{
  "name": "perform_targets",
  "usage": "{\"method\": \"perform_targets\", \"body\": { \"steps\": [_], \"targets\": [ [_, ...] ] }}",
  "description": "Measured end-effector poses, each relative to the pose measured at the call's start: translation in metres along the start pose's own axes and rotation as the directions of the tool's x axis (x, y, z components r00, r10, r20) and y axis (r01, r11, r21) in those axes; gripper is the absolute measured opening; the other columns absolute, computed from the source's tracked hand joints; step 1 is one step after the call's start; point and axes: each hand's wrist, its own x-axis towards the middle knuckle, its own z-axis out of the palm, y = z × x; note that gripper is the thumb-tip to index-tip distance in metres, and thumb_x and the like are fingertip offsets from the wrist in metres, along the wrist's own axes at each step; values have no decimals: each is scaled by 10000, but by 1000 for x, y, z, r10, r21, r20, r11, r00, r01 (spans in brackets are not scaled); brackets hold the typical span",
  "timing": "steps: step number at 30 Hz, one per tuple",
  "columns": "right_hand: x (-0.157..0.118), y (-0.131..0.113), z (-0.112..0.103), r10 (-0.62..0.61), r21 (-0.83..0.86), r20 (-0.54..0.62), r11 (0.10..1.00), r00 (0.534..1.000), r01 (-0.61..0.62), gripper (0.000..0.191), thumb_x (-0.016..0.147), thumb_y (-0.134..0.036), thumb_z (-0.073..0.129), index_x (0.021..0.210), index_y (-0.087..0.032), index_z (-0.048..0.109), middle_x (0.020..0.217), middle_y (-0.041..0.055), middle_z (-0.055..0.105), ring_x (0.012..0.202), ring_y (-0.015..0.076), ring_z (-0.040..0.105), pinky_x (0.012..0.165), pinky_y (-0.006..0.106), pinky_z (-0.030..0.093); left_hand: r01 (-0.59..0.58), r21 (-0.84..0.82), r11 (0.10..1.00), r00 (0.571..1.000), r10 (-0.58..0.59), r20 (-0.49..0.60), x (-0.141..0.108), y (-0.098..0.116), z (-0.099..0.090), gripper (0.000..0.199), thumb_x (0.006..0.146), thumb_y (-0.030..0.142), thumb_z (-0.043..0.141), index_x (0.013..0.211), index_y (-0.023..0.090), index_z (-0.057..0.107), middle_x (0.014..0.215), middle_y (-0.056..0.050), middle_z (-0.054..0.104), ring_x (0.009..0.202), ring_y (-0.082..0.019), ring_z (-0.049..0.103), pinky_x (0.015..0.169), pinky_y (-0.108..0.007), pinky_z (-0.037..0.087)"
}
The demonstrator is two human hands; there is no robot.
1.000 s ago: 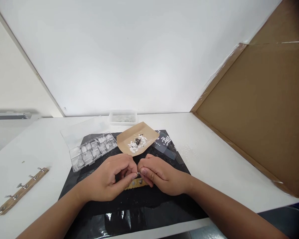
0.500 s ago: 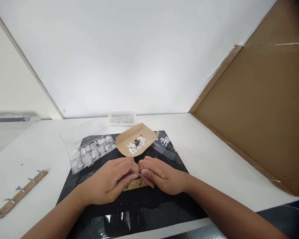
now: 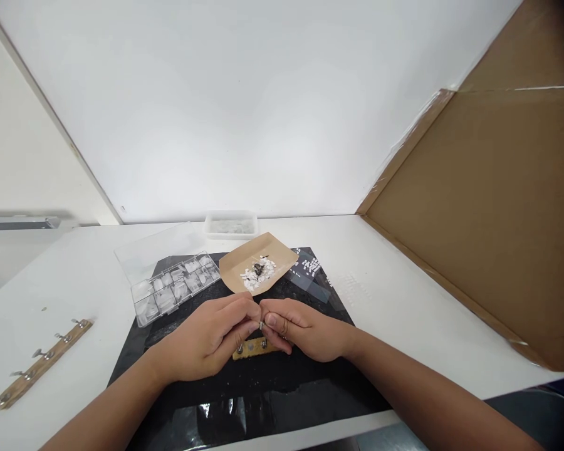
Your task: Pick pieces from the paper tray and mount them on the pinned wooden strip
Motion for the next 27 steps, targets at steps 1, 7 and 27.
{"method": "perform_targets", "body": {
  "steps": [1, 7, 27],
  "targets": [
    [0, 0, 0, 0, 10, 8, 1000, 1000, 0, 425, 1143, -423, 303, 807, -213, 455, 676, -39, 520, 694, 132, 521, 766, 290, 447, -1, 6, 1000, 1000, 1, -5, 0, 0, 0, 86, 1084, 197, 435, 1055, 222, 512, 960, -2, 572, 823, -132, 528, 779, -249, 422],
    [2, -2, -2, -57, -117, 11, 991, 998, 58, 455, 1150, -382, 276, 781, -204, 475, 740, -21, 580, 756, 133, 532, 959, 350, 392, -16, 50, 999, 1000, 17, -20, 0, -1, 2, 80, 1081, 190, 435, 1046, 228, 496, 961, -2, 574, 818, -136, 532, 771, -255, 417],
    [0, 1, -4, -113, -88, 0, 990, 994, 112, 469, 1143, -445, 288, 790, -211, 490, 649, -38, 546, 665, 132, 550, 865, 334, 462, 106, -214, 971, 990, -123, -71, -2, -1, 3, 163, 1082, 311, 470, 1021, 200, 573, 926, -23, 562, 721, -117, 535, 641, -238, 480]
  ]
}}
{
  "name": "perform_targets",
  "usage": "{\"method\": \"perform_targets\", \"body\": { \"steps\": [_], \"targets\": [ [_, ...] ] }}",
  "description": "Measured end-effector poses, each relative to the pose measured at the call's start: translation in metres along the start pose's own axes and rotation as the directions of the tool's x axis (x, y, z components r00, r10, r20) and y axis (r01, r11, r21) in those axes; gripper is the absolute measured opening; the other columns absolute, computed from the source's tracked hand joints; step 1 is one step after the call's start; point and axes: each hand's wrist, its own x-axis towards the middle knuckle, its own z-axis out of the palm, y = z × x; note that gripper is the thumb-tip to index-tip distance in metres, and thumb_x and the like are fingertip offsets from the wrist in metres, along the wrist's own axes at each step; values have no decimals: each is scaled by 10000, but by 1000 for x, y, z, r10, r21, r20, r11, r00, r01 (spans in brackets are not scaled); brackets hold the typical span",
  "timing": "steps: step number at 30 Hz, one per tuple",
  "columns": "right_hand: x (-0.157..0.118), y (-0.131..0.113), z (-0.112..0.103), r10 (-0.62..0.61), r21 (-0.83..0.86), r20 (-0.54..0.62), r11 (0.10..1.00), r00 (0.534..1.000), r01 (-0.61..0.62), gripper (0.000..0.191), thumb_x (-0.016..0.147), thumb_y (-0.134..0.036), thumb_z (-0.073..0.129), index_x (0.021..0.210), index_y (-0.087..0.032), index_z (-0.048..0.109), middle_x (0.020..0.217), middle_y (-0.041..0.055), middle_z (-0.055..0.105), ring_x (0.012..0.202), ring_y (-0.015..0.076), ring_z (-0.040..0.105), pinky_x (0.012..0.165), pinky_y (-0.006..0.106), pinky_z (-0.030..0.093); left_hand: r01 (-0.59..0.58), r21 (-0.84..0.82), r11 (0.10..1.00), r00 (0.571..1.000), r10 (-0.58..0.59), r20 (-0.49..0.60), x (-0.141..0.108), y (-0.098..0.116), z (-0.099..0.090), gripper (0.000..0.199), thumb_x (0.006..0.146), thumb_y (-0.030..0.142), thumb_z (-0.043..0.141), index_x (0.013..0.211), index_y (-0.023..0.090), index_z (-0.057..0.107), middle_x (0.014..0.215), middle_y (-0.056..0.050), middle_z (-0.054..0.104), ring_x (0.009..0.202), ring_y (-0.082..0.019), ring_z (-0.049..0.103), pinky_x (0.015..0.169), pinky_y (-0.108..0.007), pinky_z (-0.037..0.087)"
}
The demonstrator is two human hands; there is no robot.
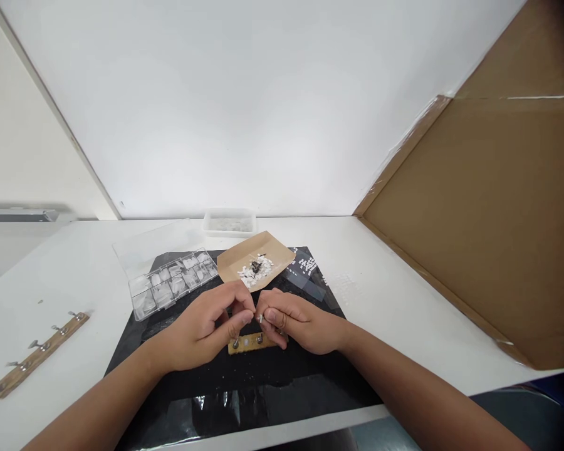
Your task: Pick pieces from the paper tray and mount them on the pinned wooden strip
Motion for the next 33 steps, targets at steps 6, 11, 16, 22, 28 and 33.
{"method": "perform_targets", "body": {
  "steps": [6, 11, 16, 22, 28, 33],
  "targets": [
    [2, -3, 0, -32, -135, -28, 990, 999, 28, 570, 1149, -434, 256, 672, -210, 475, 661, -9, 575, 740, 152, 557, 933, 346, 420, 2, -35, 999, 999, -4, -47, 1, 0, 5, 141, 984, 295, 675, 1089, 210, 638, 941, -24, 583, 744, -109, 597, 551, -179, 481],
    [2, -4, 3, -63, -183, -72, 982, 995, 48, 518, 1147, -387, 284, 700, -209, 476, 663, -17, 583, 719, 147, 541, 927, 344, 408, 67, -169, 983, 993, -82, -85, 1, -1, 8, 131, 972, 300, 706, 1036, 188, 731, 923, -25, 620, 622, -75, 640, 486, -164, 514],
    [0, -7, 3, -75, -272, -117, 961, 990, 41, 472, 1140, -351, 301, 737, -208, 501, 699, -10, 599, 763, 159, 542, 933, 361, 388, 198, -414, 889, 970, -238, -47, 3, 2, 6, 195, 899, 337, 797, 967, 155, 797, 925, -38, 640, 599, -101, 697, 473, -186, 589],
    [-1, -11, 5, -78, -367, -133, 930, 988, 24, 395, 1123, -317, 310, 786, -219, 490, 695, -10, 593, 734, 174, 500, 881, 381, 380, 202, -464, 862, 972, -235, -13, 4, 6, 3, 173, 921, 317, 776, 952, 148, 789, 946, -45, 664, 625, -111, 727, 519, -191, 611],
    [-3, -10, 7, -89, -422, -182, 907, 979, 4, 353, 1108, -307, 318, 818, -220, 499, 716, 0, 598, 748, 183, 496, 832, 382, 373, 148, -431, 890, 982, -184, -43, 4, 3, 3, 171, 967, 317, 722, 950, 152, 760, 989, -54, 685, 583, -89, 707, 587, -232, 611],
    [-3, -11, 8, -122, -435, -173, 900, 977, 35, 270, 1076, -253, 359, 879, -221, 541, 679, -15, 583, 748, 183, 498, 838, 382, 360, 145, -371, 917, 986, -163, -18, 3, 2, 0, 175, 985, 306, 699, 944, 141, 743, 999, -52, 685, 537, -62, 682, 582, -214, 561]
  ]
}}
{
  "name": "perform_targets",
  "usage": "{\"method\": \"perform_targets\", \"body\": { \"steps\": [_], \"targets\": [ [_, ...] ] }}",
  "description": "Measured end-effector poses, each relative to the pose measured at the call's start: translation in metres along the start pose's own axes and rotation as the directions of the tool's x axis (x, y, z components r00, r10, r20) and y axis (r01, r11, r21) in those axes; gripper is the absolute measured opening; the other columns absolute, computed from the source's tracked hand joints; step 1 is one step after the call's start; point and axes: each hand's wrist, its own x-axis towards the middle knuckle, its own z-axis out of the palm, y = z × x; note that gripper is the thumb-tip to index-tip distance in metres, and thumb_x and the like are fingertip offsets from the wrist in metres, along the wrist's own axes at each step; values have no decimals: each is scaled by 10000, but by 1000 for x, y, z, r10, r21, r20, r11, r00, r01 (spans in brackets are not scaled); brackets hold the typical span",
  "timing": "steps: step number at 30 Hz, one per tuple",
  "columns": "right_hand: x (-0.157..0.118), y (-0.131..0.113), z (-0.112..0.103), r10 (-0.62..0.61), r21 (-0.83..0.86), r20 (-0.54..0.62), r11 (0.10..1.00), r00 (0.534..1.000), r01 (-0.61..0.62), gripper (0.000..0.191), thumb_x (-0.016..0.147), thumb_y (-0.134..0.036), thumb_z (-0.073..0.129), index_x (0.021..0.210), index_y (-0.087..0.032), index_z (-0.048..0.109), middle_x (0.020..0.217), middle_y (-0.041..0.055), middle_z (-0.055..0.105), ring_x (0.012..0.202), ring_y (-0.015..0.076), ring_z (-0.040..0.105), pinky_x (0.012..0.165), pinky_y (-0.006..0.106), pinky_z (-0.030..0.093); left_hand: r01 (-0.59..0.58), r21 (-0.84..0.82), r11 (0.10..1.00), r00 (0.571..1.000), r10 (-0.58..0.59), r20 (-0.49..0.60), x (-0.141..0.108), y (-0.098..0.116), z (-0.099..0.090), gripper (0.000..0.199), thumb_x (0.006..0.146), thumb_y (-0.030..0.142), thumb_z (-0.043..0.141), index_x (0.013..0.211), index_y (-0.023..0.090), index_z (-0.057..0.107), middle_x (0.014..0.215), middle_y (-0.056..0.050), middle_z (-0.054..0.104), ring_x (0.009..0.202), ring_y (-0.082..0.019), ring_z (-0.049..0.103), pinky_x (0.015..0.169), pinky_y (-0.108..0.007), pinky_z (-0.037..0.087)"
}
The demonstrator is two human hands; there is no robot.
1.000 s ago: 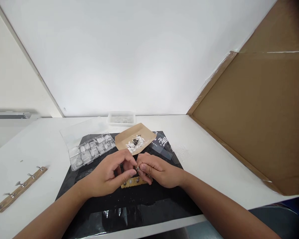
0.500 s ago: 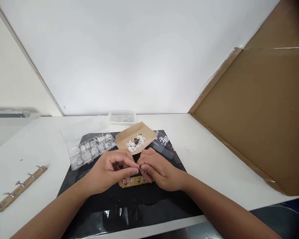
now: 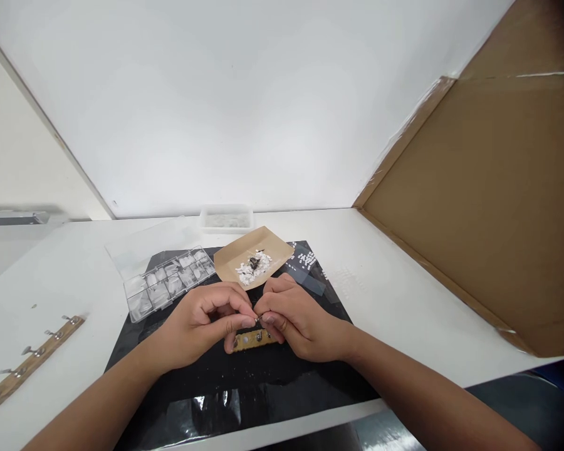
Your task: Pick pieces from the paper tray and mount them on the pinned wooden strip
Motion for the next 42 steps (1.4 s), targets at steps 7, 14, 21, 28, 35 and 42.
{"method": "perform_targets", "body": {
  "steps": [7, 14, 21, 28, 35, 42],
  "targets": [
    [-2, 1, 2, -35, -46, -32, 998, 999, 34, 208, 1043, -234, 408, 901, -224, 560, 683, -16, 597, 763, 184, 514, 833, 381, 344, 4, 31, 1000, 998, -6, 55, -3, 3, -1, 196, 1009, 328, 658, 957, 147, 711, 1017, -47, 649, 520, -53, 667, 572, -215, 525],
    [-3, 4, 0, -66, -60, -89, 996, 994, 61, 220, 1061, -244, 413, 974, -225, 614, 752, -5, 656, 779, 182, 524, 832, 377, 341, 14, 16, 1000, 998, -15, 64, -3, 2, 3, 222, 1047, 360, 592, 961, 159, 626, 931, 6, 579, 504, -42, 641, 615, -232, 504],
    [-4, 5, -1, -83, -62, -113, 995, 990, 77, 222, 1083, -247, 424, 1026, -224, 637, 728, -17, 654, 773, 175, 527, 848, 368, 344, 14, 25, 1000, 1000, -14, -1, -3, -5, 0, 235, 1097, 387, 487, 983, 186, 529, 617, 73, 530, 483, -60, 510, 588, -209, 453],
    [-3, 7, -4, -65, -98, -133, 994, 989, 52, 213, 1083, -207, 430, 1029, -226, 635, 660, -27, 645, 781, 184, 533, 829, 356, 337, -20, 83, 996, 1000, 21, -15, -3, -7, -4, 214, 1099, 391, 473, 1041, 197, 542, 665, 50, 559, 560, -93, 546, 586, -215, 487],
    [-1, 15, -9, 35, -49, -201, 998, 979, -45, 218, 1112, -213, 405, 1053, -227, 615, 613, -48, 622, 698, 171, 554, 873, 357, 379, -32, 303, 952, 998, 48, -47, -1, -3, -10, 242, 1085, 373, 501, 1025, 184, 641, 651, 38, 588, 587, -102, 573, 622, -222, 479],
    [-2, 21, -11, 116, -68, -277, 988, 954, -140, 224, 1126, -237, 387, 1039, -241, 593, 600, -63, 581, 677, 164, 565, 872, 358, 383, -26, 361, 932, 996, 55, -71, 0, -9, -16, 278, 1089, 393, 464, 1009, 205, 652, 769, 26, 611, 600, -96, 616, 603, -214, 513]
  ]
}}
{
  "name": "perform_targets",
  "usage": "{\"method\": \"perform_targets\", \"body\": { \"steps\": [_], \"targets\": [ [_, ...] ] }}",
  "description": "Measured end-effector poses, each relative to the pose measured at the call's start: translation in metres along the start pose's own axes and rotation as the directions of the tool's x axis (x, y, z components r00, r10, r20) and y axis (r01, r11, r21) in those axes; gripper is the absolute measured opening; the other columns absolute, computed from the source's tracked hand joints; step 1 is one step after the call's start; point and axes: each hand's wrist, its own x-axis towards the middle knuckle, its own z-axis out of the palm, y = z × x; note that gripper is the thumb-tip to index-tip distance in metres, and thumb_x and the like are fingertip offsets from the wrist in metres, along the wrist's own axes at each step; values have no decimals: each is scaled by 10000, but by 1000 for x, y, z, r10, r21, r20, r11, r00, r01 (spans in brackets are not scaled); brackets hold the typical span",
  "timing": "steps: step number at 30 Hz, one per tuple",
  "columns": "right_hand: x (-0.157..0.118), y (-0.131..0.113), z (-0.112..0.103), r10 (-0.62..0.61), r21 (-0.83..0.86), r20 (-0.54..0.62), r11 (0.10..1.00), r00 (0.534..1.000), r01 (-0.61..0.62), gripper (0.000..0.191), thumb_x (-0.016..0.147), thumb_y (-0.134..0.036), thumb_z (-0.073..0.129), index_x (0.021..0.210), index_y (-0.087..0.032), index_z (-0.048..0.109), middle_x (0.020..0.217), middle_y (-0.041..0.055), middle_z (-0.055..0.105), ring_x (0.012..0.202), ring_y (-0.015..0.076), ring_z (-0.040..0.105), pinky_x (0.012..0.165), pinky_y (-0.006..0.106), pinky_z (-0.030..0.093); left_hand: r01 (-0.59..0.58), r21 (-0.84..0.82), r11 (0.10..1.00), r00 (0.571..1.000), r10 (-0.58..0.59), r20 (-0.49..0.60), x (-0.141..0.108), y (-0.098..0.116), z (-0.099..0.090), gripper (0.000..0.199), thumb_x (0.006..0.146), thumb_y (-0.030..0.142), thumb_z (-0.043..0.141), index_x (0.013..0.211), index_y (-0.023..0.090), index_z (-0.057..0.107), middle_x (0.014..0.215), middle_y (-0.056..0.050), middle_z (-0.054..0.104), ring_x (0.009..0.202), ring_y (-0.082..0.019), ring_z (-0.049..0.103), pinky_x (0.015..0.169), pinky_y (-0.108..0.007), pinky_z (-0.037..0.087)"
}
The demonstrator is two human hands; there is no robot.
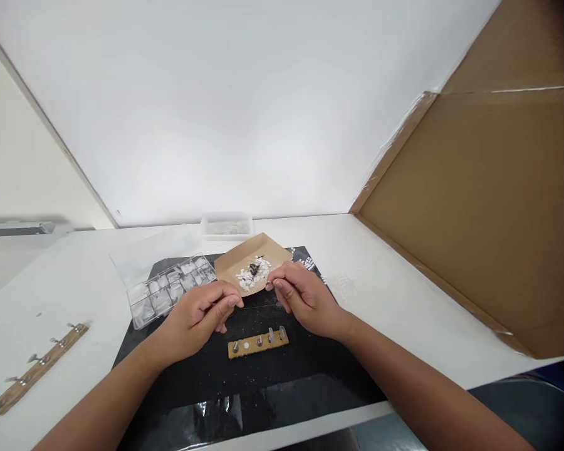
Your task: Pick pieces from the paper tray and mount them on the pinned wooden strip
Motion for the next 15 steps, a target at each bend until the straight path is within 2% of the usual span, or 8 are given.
{"method": "perform_targets", "body": {
  "steps": [5, 9, 12, 15],
  "targets": [
    [0, 1, 0, 17, -17, 1, 1000, 1000, -17, 233, 1130, -262, 380, 1012, -245, 581, 602, -63, 586, 673, 166, 576, 872, 362, 382, -5, 14, 1000, 1000, 5, 12, -1, 3, 1, 339, 1105, 398, 407, 909, 200, 600, 667, 42, 556, 609, -114, 594, 635, -234, 508],
    [1, 3, 0, 30, -22, -6, 999, 1000, -30, 242, 1129, -272, 381, 996, -240, 580, 591, -62, 590, 664, 167, 576, 876, 366, 388, -48, 131, 990, 999, 50, -12, 3, 5, 2, 390, 1110, 371, 395, 802, 196, 559, 568, 55, 525, 570, -109, 570, 623, -231, 465],
    [1, 4, -1, 27, -29, -10, 999, 1000, -28, 244, 1127, -265, 381, 998, -239, 586, 593, -61, 594, 666, 166, 577, 868, 363, 393, -94, 186, 978, 994, 102, -35, 5, 6, 1, 355, 1094, 323, 459, 816, 189, 634, 589, 54, 600, 529, -83, 578, 612, -220, 464],
    [2, 5, -1, 27, -41, -7, 999, 1000, -27, 260, 1127, -270, 376, 984, -237, 591, 601, -52, 605, 683, 172, 583, 862, 366, 396, -120, 153, 981, 984, 138, -115, 6, 5, 1, 228, 1041, 292, 598, 892, 205, 749, 725, 33, 718, 569, -80, 664, 641, -213, 523]
  ]
}}
